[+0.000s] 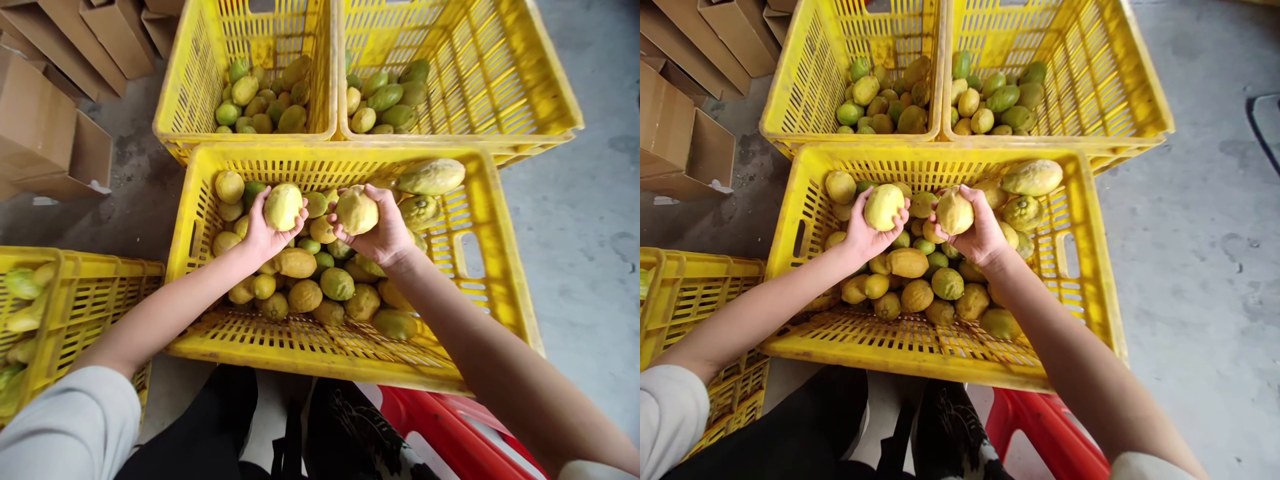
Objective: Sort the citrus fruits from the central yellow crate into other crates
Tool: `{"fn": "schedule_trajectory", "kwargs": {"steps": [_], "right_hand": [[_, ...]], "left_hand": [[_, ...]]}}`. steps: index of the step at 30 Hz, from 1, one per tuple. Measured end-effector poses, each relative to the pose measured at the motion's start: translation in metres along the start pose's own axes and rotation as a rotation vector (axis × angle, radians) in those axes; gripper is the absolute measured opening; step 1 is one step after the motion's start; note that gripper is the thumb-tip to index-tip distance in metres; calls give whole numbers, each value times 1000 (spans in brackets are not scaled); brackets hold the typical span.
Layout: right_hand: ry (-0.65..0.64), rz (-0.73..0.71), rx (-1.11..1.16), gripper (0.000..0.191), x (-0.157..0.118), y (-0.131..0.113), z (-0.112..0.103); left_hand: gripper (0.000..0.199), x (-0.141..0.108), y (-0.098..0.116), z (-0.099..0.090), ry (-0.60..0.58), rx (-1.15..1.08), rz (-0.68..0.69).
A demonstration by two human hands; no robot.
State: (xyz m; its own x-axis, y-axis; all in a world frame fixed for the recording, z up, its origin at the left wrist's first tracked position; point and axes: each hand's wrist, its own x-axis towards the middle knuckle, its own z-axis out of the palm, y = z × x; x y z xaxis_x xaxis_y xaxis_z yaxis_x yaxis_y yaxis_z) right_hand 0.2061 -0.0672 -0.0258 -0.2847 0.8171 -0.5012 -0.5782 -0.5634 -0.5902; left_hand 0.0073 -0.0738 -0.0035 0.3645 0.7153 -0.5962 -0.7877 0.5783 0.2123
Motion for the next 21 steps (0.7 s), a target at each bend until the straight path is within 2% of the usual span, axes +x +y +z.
{"fn": "schedule_trajectory", "kwargs": {"steps": [3,8,12,16,21], "right_hand": [[-39,-5,-13,36,3,1,-4],[-96,-31,-25,41,-2,0,-1],[-195,-70,-71,32,-8,-4,5],[-179,-93,-78,27,-9,-6,9],[-146,-3,17,46,-9,-9,7]], "left_hand": [[48,1,2,-3,23,-25,9],[44,3,3,-3,-48,44,18],[35,6,1,0,-46,115,105],[38,7,2,2,-17,149,144],[38,5,4,2,-38,138,125]]}}
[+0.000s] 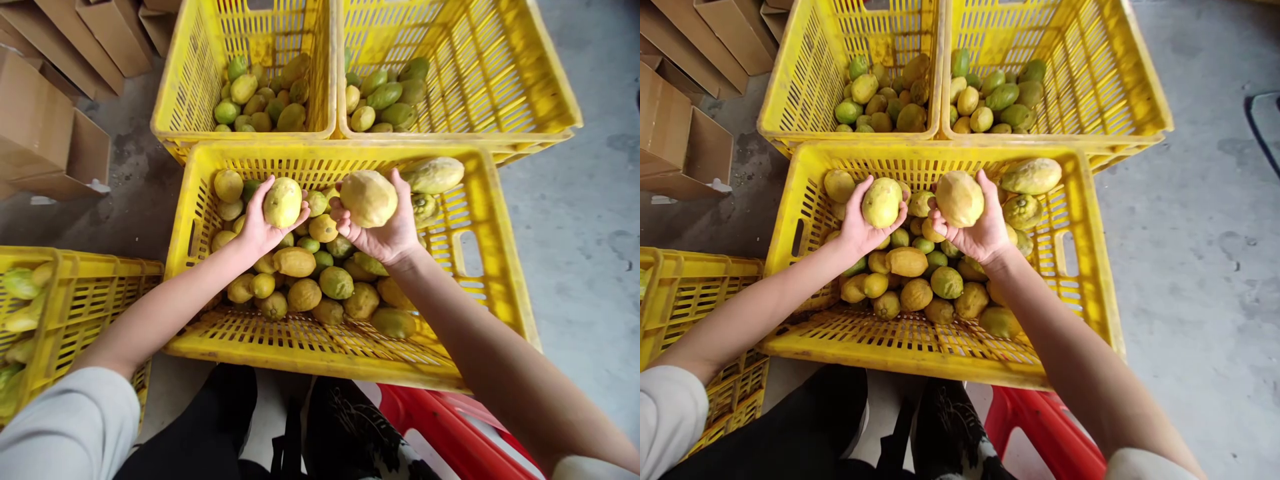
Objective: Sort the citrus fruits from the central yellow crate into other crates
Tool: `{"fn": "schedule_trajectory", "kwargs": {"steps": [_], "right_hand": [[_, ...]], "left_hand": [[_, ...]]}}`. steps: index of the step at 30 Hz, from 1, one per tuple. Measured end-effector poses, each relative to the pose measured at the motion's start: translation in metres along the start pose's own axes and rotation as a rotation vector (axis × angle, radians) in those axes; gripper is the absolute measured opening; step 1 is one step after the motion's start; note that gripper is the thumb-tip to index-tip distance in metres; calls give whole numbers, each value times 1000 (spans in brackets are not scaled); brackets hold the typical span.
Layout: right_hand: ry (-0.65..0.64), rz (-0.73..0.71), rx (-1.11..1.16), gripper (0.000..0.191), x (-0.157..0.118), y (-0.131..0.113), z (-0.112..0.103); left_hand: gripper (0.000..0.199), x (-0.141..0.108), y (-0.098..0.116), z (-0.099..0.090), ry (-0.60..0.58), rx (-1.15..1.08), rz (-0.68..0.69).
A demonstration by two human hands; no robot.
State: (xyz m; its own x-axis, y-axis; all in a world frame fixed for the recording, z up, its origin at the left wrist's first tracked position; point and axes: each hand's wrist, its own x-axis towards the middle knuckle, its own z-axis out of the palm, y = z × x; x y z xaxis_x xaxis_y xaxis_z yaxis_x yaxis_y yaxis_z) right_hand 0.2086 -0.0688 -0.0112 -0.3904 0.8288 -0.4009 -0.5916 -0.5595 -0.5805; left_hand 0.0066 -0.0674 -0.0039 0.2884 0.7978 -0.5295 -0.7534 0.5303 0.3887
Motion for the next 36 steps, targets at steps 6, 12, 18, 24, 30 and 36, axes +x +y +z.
{"fn": "schedule_trajectory", "kwargs": {"steps": [6,12,18,24,30,36], "right_hand": [[-85,9,-65,39,4,6,-12],[-92,-65,-113,48,4,7,-11],[-51,-148,-182,29,0,3,-5],[22,-129,-65,21,-4,2,5],[78,-89,-78,29,1,7,0],[65,-79,-95,27,2,9,-1]], "left_hand": [[39,-1,-1,1,8,39,-113],[37,-1,-1,1,-16,35,-95],[26,-2,-4,2,-112,110,-57],[23,-2,-8,3,-23,121,-30],[23,-2,-9,4,-18,143,-53],[18,-1,-9,3,-44,284,-91]]}}
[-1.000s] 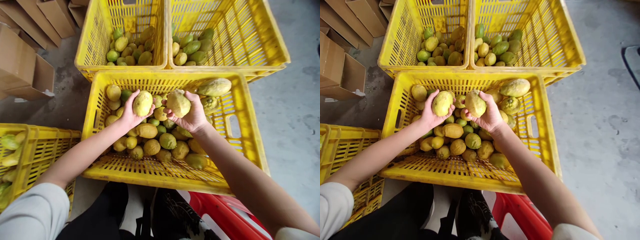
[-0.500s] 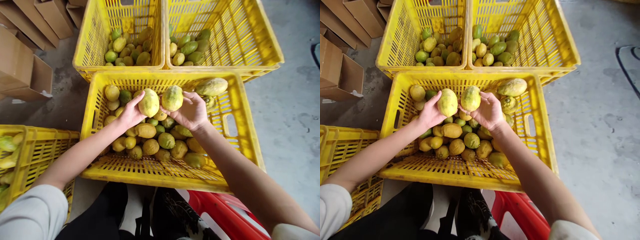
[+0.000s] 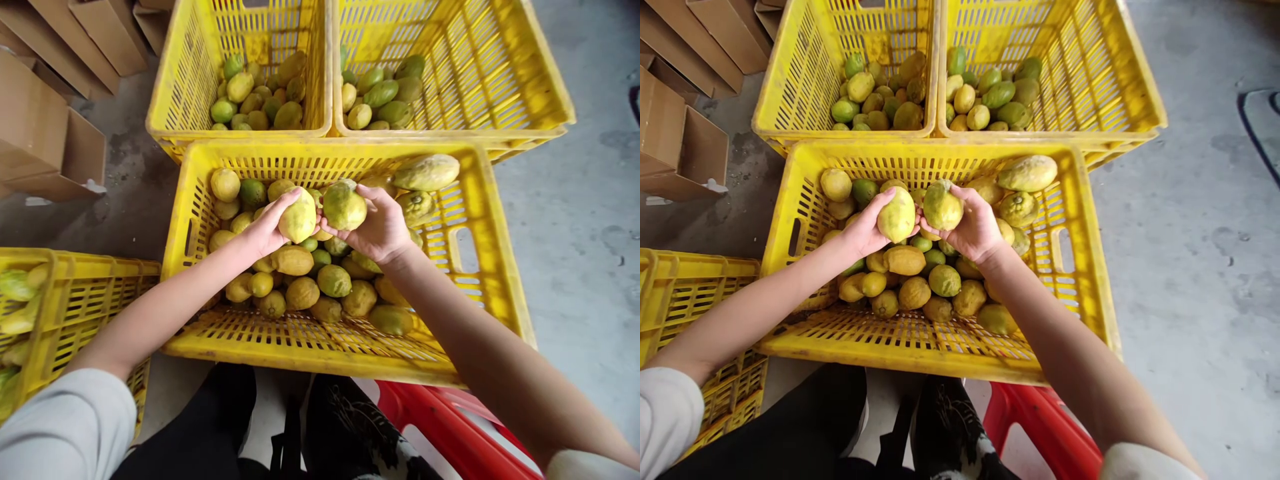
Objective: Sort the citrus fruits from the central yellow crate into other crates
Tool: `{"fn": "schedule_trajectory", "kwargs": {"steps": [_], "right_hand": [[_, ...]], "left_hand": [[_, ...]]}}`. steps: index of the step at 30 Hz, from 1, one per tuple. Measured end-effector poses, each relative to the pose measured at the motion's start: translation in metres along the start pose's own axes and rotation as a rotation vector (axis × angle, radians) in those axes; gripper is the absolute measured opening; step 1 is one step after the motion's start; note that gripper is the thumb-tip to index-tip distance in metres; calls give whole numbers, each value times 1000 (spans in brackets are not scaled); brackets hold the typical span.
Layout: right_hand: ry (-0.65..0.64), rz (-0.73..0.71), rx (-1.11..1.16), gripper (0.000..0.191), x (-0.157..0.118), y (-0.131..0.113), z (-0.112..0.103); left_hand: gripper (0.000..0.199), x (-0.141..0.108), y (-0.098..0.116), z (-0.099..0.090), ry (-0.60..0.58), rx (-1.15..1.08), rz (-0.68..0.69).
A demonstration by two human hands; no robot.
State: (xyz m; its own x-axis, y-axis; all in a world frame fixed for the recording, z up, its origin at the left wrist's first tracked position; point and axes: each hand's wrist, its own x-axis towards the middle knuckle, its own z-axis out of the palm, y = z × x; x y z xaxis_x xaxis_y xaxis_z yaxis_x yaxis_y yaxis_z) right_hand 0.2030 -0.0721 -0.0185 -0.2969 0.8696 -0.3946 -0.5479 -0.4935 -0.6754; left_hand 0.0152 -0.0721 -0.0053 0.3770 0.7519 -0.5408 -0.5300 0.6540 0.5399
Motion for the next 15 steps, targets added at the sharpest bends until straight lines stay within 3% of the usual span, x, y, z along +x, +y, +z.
{"fn": "schedule_trajectory", "kwargs": {"steps": [3,9,15], "right_hand": [[-19,-7,-8,23,-1,-2,1],[-21,-20,-49,19,3,-2,-2],[12,-23,-4,21,7,6,-10]], "left_hand": [[13,0,2,-1,39,2,16],[28,0,6,0,68,-93,-33],[28,6,4,-3,131,-59,-61]]}}
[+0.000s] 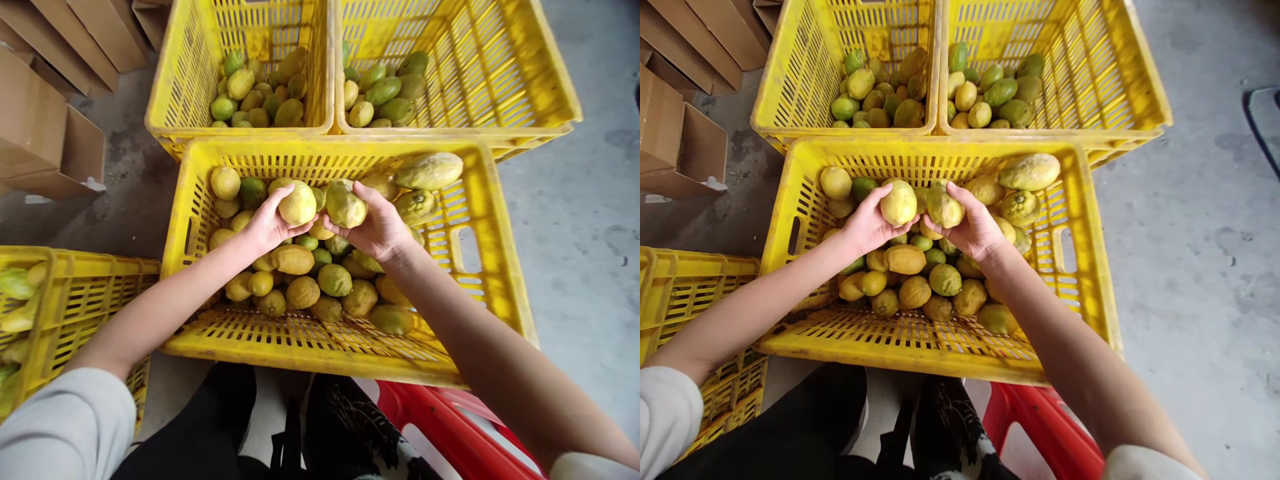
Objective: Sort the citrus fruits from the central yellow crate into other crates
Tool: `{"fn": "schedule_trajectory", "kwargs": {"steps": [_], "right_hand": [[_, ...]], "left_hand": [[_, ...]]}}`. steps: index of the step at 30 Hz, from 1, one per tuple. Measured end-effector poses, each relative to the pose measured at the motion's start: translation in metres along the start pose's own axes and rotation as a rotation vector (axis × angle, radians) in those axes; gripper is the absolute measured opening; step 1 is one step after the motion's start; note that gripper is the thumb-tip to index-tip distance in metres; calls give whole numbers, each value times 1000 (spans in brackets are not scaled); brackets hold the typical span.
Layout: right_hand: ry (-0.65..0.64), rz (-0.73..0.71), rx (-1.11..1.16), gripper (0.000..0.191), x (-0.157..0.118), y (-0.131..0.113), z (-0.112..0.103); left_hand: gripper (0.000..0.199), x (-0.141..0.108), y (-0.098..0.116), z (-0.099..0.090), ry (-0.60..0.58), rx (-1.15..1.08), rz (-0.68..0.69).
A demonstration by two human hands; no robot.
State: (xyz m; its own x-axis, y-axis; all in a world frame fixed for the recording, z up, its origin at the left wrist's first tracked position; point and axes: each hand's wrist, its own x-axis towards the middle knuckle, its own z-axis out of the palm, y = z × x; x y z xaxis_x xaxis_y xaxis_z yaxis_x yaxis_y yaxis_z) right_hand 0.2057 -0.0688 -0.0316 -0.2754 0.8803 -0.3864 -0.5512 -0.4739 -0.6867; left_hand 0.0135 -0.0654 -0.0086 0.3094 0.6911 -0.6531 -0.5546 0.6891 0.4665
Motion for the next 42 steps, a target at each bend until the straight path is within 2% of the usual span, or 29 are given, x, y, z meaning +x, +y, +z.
{"fn": "schedule_trajectory", "kwargs": {"steps": [6,10,14,19,23,26,31,34,38,42], "right_hand": [[62,21,59,23,7,5,-12],[90,52,66,22,9,9,-14],[53,60,78,27,6,9,-13],[6,13,21,31,1,3,-2],[66,-7,27,28,-1,0,6],[95,37,83,24,0,2,2],[22,97,86,23,7,8,-13],[69,119,119,22,7,9,-12],[183,147,154,23,2,6,-2],[245,161,157,22,-4,4,6]], "left_hand": [[42,-1,2,-1,67,61,-14],[40,0,4,-3,71,-14,-27],[45,2,4,-6,112,-91,-29],[44,1,2,-6,56,-147,-29],[34,2,1,-3,21,-126,34],[36,4,2,-4,12,-70,40],[42,4,4,-5,16,-68,-4],[45,2,3,-5,43,-81,-6],[45,3,4,-3,80,-115,30],[43,3,6,-2,68,-137,53]]}}
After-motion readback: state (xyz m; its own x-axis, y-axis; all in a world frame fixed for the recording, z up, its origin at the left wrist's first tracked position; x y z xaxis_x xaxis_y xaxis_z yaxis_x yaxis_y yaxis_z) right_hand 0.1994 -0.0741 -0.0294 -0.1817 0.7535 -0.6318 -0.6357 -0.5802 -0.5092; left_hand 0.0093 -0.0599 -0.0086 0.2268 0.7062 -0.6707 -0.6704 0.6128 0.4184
